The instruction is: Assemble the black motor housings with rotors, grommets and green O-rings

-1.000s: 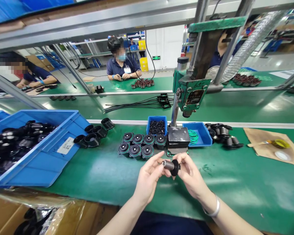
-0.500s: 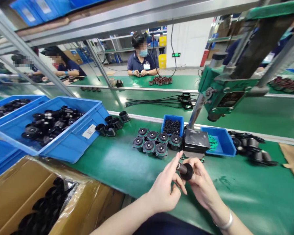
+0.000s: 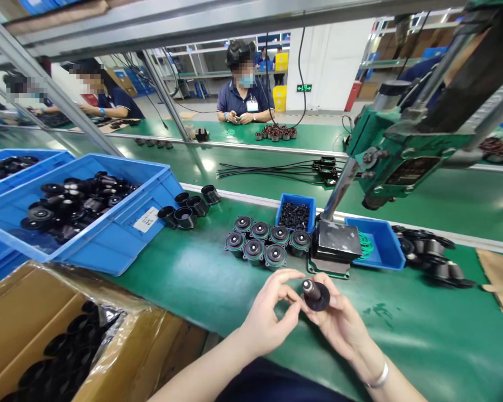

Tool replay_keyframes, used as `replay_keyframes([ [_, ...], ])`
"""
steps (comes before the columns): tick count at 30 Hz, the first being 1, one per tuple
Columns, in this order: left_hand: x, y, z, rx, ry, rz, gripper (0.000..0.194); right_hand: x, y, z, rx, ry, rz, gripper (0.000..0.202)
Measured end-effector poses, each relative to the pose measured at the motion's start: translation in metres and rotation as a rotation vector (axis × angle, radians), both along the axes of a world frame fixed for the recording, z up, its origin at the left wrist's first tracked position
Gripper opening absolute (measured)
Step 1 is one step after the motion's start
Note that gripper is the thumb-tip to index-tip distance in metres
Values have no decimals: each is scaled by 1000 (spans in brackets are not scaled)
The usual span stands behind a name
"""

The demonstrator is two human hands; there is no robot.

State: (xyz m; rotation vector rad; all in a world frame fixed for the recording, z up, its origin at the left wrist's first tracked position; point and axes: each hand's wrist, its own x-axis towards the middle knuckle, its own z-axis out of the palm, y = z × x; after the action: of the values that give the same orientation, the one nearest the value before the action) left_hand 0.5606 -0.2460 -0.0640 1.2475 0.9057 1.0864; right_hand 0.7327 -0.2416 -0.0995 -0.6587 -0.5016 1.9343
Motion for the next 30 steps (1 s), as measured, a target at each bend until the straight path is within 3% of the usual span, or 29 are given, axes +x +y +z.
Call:
replay_keyframes([
  [4,2,2,-3,60,23,129,19,-1,0,-1,26,-29,-5,31],
  [7,-16,16,0,154,180,256,4,1,-2,-1,53,-62,-18,30],
  [10,-65,49,7,298,439,524,7,6,-4,-5,87,-98,-19,32],
  [11,-86,63,11,339,573,647,3,9,-5,-7,97,-111,-10,32],
  [12,-109,78,13,358,747,782,11,10,-5,-9,105,-122,1,31],
  [14,-150,106,17,216,1132,963,32,13,-4,-12,119,-136,25,31],
  [16,-179,130,17,59,1346,999,38,14,-4,-15,125,-144,36,31],
  [19,-197,151,13,-10,1408,911,24,14,-4,-16,131,-161,30,33],
  [22,-197,149,11,-17,1408,781,9,16,-3,-17,137,-171,11,32],
  [26,-188,98,17,51,1343,573,11,19,-2,-15,137,-173,-3,33],
  [30,-164,24,20,174,959,30,10,20,-2,-12,112,-171,-3,34],
])
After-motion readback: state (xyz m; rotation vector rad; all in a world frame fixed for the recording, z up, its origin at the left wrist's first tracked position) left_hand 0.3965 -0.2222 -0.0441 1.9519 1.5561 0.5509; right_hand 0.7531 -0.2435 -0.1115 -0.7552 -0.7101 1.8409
